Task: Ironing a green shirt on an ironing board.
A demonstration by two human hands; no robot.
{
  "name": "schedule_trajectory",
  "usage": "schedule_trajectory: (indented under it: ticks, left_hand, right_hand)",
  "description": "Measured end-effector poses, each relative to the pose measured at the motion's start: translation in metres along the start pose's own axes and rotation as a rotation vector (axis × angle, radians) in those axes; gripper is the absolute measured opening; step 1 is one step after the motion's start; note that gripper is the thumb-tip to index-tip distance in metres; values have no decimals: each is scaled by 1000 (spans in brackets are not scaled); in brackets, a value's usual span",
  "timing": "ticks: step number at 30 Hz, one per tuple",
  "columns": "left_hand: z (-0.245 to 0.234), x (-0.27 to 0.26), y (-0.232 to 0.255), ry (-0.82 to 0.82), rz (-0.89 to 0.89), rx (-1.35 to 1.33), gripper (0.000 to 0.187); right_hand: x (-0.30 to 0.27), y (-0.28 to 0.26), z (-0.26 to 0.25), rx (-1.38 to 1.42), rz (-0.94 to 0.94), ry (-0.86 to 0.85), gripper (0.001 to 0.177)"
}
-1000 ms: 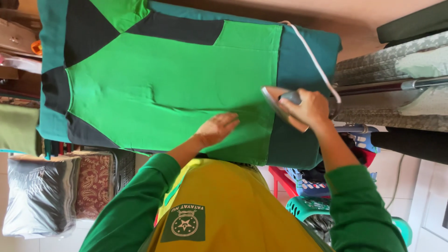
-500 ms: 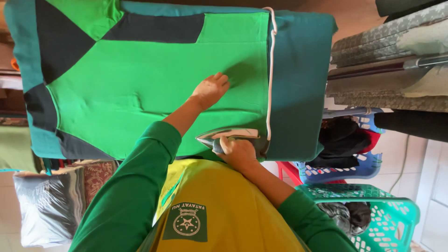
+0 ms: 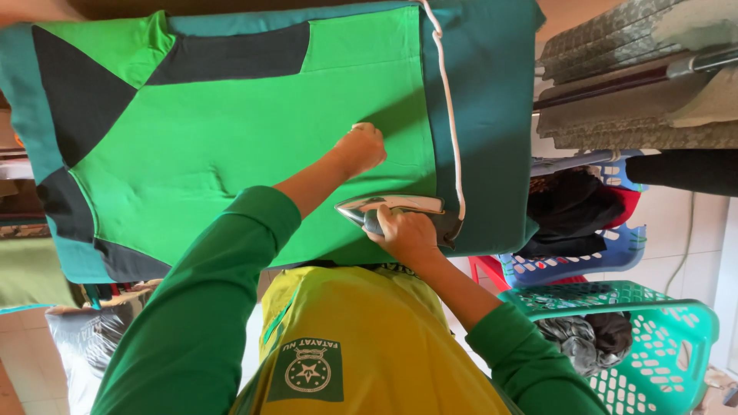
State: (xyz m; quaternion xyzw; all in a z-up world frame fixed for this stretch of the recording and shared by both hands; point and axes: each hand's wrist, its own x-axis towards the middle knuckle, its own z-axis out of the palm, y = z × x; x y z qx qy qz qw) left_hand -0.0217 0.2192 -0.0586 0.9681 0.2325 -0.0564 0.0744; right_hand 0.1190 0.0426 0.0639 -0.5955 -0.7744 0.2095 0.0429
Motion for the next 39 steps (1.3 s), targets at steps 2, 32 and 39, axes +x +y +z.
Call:
schedule_trajectory:
  ticks: [2,32,39]
  left_hand:
    - [12,2,-2,16,51,104,15]
    - [-42,9,-49,-32,41,-230,4]
    - [-32,19,-46,-65,-27,-239,8]
  right_hand:
    - [0,0,0,-3,-2,-1,50]
    - [40,1,-14,-17,14,79,45]
    - [59,10,-27,-42,-10,92,40]
